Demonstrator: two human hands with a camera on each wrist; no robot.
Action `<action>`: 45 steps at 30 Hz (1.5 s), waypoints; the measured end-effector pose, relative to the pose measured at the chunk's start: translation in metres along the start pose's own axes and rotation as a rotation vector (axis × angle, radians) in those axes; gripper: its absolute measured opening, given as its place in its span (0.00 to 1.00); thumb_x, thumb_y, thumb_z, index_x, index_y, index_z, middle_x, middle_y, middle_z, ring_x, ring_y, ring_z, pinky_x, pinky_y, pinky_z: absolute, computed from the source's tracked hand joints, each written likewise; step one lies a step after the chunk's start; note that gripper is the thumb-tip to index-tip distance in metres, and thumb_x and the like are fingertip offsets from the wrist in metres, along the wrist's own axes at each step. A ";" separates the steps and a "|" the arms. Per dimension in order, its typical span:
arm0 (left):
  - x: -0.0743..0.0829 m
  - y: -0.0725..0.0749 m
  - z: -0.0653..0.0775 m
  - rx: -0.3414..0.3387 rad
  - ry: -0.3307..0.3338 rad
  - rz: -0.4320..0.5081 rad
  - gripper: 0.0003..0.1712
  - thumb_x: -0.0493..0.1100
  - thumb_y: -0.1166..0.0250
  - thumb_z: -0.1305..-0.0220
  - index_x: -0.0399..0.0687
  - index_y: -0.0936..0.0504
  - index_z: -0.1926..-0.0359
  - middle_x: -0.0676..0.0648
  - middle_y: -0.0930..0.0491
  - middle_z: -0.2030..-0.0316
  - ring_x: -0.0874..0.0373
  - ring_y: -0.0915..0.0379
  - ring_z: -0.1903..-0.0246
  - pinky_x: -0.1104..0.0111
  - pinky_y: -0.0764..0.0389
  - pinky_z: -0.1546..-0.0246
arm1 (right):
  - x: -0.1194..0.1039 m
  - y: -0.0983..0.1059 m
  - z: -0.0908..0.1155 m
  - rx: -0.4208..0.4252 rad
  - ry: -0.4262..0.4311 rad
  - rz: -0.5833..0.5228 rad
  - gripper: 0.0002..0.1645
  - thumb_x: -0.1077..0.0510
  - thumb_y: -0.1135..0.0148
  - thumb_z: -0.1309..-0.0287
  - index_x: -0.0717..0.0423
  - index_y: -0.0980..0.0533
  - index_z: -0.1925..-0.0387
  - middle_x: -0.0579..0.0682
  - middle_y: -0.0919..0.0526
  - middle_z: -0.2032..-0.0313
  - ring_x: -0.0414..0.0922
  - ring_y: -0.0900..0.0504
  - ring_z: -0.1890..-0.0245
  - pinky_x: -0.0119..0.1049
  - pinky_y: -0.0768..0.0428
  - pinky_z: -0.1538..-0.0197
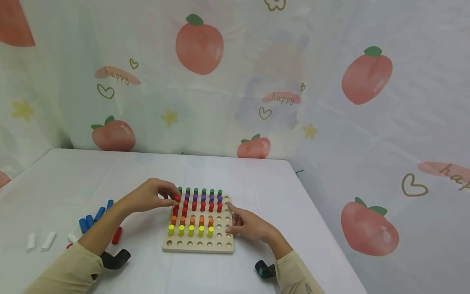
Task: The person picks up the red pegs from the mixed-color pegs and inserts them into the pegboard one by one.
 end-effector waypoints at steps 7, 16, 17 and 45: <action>-0.001 -0.010 -0.008 -0.015 0.019 0.026 0.10 0.40 0.25 0.36 0.46 0.11 0.54 0.59 0.15 0.63 0.62 0.18 0.62 0.67 0.16 0.55 | -0.001 -0.001 -0.001 -0.011 0.008 -0.008 0.51 0.46 0.28 0.35 0.52 0.43 0.19 0.48 0.26 0.61 0.46 0.27 0.64 0.35 0.28 0.64; 0.005 -0.023 -0.018 -0.018 -0.001 0.073 0.09 0.39 0.26 0.35 0.45 0.12 0.54 0.57 0.14 0.63 0.62 0.17 0.62 0.67 0.16 0.55 | 0.000 0.001 0.000 -0.012 0.005 -0.013 0.51 0.47 0.28 0.35 0.53 0.44 0.19 0.49 0.26 0.61 0.46 0.27 0.64 0.36 0.28 0.65; 0.007 -0.025 -0.019 -0.023 0.008 0.078 0.09 0.40 0.26 0.35 0.46 0.12 0.55 0.58 0.14 0.63 0.62 0.17 0.63 0.67 0.16 0.55 | 0.000 0.000 0.000 -0.011 0.005 -0.012 0.51 0.47 0.28 0.35 0.53 0.44 0.19 0.49 0.26 0.61 0.46 0.27 0.64 0.36 0.28 0.65; 0.015 -0.046 -0.026 -0.090 0.150 0.066 0.09 0.34 0.27 0.35 0.46 0.13 0.55 0.53 0.14 0.60 0.59 0.16 0.59 0.63 0.15 0.53 | -0.001 0.001 0.001 -0.007 -0.005 -0.019 0.51 0.47 0.28 0.35 0.53 0.43 0.20 0.49 0.26 0.61 0.46 0.28 0.64 0.36 0.29 0.65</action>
Point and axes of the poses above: each hand's wrist, its own z-axis away from the middle knuckle, its own y-axis out of the back of the hand, x = y × z, the point moved 5 cm from there along -z, towards the middle knuckle
